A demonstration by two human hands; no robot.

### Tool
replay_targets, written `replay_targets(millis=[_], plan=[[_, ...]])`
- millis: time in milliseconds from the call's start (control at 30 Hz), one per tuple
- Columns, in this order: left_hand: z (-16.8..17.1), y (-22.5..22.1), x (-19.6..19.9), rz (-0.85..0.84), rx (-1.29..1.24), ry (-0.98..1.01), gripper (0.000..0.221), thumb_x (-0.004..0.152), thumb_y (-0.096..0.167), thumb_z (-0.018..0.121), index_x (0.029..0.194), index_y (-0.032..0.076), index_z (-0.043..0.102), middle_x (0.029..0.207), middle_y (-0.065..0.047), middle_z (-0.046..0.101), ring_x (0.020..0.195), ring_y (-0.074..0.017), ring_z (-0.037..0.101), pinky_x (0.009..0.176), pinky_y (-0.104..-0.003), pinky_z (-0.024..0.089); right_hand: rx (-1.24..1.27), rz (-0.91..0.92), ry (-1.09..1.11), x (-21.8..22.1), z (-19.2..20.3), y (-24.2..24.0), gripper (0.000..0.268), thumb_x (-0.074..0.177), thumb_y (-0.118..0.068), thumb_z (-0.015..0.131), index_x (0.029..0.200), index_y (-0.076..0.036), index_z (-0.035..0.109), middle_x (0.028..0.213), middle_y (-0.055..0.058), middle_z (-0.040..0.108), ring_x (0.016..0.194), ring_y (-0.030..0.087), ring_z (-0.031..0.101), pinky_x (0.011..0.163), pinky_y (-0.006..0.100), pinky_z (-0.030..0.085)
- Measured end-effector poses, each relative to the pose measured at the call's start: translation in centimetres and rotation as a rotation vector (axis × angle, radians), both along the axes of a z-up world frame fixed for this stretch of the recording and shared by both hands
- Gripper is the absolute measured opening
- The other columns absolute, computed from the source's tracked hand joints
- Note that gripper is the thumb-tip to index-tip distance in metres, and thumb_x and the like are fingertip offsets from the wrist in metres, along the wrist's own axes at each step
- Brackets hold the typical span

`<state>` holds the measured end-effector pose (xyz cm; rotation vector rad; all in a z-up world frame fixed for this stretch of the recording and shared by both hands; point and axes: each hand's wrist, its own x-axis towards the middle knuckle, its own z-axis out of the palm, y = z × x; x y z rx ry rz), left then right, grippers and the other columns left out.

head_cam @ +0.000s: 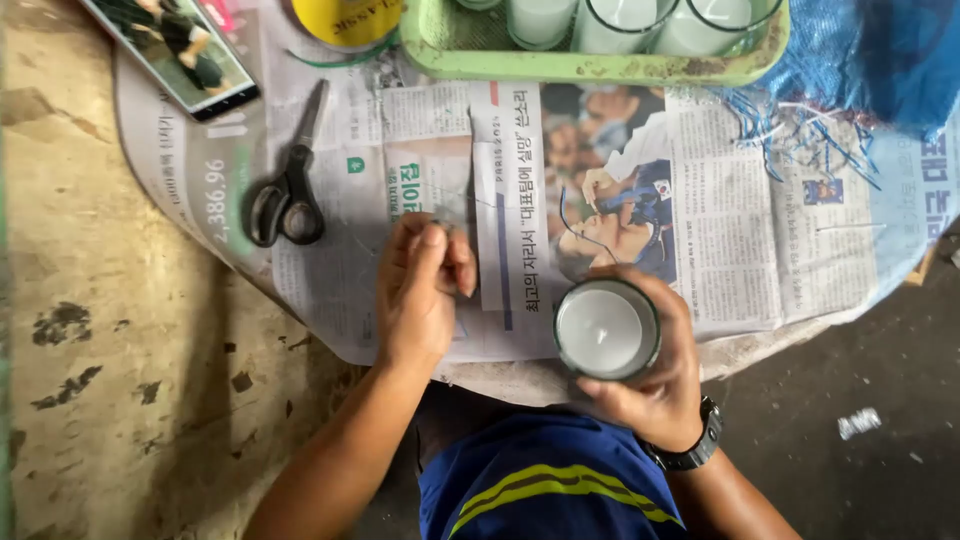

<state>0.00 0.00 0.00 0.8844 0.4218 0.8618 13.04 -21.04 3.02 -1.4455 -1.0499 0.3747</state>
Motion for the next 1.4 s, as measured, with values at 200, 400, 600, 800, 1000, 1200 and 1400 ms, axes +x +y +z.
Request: replay_targets(millis=[200,400,600,800,1000,1200,1400], plan=[[0.4,0.1,0.2,0.036,-0.055,-0.050,0.018,0.110,0.030,0.067,0.106,0.013,0.061,0.087,-0.007,0.064,0.070,-0.0184,0.057,0.061,-0.030,0.049,0.124,0.047,-0.070,0.2,-2.0,-1.7,0.086,0.088,-0.038,0.087,0.158,-0.016,0.043,0.155,0.018,0.056,0.149,0.042,0.064,0.131,0.060,0.055],[0.0,-0.2,-0.2,-0.051,0.234,0.101,0.017,0.116,0.030,0.056,0.114,0.013,0.059,0.089,-0.003,0.068,0.073,-0.0144,0.065,0.066,-0.029,0.057,0.005,-0.038,0.227,-0.8,0.3,-0.1,0.096,0.084,-0.053,0.082,0.155,0.001,0.045,0.147,0.027,0.063,0.130,0.042,0.074,0.115,0.048,0.059],[2.4,-1.0,0.7,0.047,0.790,0.316,0.022,0.116,0.023,0.050,0.103,0.006,0.056,0.082,-0.007,0.063,0.068,-0.0153,0.064,0.062,-0.028,0.049,-0.303,-0.035,0.014,1.2,1.9,1.1,0.083,0.088,-0.040,0.074,0.152,0.008,0.052,0.129,0.012,0.081,0.106,0.020,0.085,0.075,0.031,0.073],[2.6,-2.9,1.0,0.220,1.166,0.304,0.020,0.112,0.013,0.057,0.104,-0.003,0.066,0.095,-0.015,0.067,0.082,-0.0256,0.068,0.073,-0.034,0.059,0.256,0.129,1.135,2.2,-0.8,0.4,0.061,0.113,-0.046,0.058,0.150,0.003,0.058,0.155,0.035,0.059,0.124,0.052,0.070,0.080,0.051,0.067],[4.5,-4.9,-0.1,0.189,1.300,0.298,0.017,0.109,0.014,0.064,0.108,-0.001,0.072,0.109,-0.020,0.069,0.080,-0.0215,0.072,0.067,-0.029,0.066,0.227,0.258,1.232,2.1,-0.3,0.6,0.072,0.110,-0.048,0.061,0.167,-0.011,0.038,0.162,0.021,0.054,0.136,0.038,0.064,0.090,0.048,0.063],[6.4,-6.0,0.7,0.095,1.600,0.238,0.012,0.109,0.000,0.066,0.120,0.001,0.071,0.106,-0.015,0.065,0.084,-0.0299,0.072,0.072,-0.044,0.063,0.359,0.357,1.195,2.0,0.8,1.5,0.058,0.114,-0.046,0.066,0.155,-0.011,0.046,0.153,0.017,0.055,0.134,0.025,0.058,0.118,0.045,0.047],[8.2,-5.8,2.1,0.138,1.832,0.209,0.010,0.107,0.002,0.059,0.103,0.007,0.067,0.099,-0.009,0.065,0.080,-0.0209,0.068,0.073,-0.034,0.056,0.288,0.252,1.253,2.0,0.0,0.7,0.067,0.111,-0.043,0.058,0.165,-0.007,0.040,0.166,0.023,0.049,0.146,0.033,0.055,0.125,0.056,0.044]])
